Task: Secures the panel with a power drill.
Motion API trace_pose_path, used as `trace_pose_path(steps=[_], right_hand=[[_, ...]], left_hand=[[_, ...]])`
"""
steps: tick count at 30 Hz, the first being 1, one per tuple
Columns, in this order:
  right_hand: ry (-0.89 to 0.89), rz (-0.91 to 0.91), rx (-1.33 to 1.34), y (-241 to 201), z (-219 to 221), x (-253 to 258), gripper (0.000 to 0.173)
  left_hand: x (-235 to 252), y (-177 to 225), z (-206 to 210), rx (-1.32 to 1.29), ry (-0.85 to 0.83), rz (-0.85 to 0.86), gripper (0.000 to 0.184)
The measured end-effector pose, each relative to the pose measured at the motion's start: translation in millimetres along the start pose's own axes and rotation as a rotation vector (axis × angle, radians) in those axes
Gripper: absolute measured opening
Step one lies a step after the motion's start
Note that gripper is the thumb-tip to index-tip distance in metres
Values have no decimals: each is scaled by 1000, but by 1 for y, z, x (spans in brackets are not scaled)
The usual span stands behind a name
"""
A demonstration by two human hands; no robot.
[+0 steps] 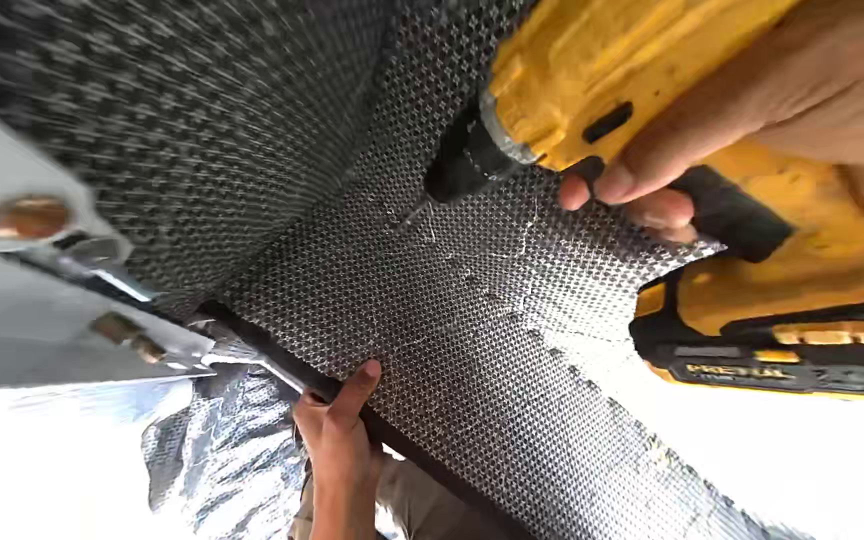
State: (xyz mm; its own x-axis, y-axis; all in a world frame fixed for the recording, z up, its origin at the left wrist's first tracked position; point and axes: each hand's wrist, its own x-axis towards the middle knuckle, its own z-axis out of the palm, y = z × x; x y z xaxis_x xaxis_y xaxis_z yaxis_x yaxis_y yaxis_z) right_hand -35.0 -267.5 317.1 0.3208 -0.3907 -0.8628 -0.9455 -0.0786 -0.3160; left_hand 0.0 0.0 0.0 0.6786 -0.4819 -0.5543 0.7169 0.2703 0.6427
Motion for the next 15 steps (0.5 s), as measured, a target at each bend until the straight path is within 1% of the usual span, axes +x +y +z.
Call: trace_pose_path(steps=[2, 3, 4, 6, 9, 12, 15], right_hand=[[331, -86, 130, 8, 43, -16, 20], [434, -89, 176, 6, 56, -18, 20], [488, -93, 225, 3, 63, -19, 19], [520, -81, 280, -6, 67, -20, 21], [554, -1, 284, -17, 69, -20, 18], [544, 41, 283, -22, 72, -21, 12], [522, 49, 328, -23, 71, -23, 11]], left_hand=[[2, -1, 0, 4, 25, -2, 35], [2, -1, -1, 7, 28, -13, 37], [4, 1, -1, 18, 24, -18, 39], [6, 4, 0, 32, 4, -22, 40], [4, 8, -2, 54, -2, -49, 40], [5, 8, -4, 42, -11, -58, 42], [6, 8, -3, 25, -22, -49, 46]])
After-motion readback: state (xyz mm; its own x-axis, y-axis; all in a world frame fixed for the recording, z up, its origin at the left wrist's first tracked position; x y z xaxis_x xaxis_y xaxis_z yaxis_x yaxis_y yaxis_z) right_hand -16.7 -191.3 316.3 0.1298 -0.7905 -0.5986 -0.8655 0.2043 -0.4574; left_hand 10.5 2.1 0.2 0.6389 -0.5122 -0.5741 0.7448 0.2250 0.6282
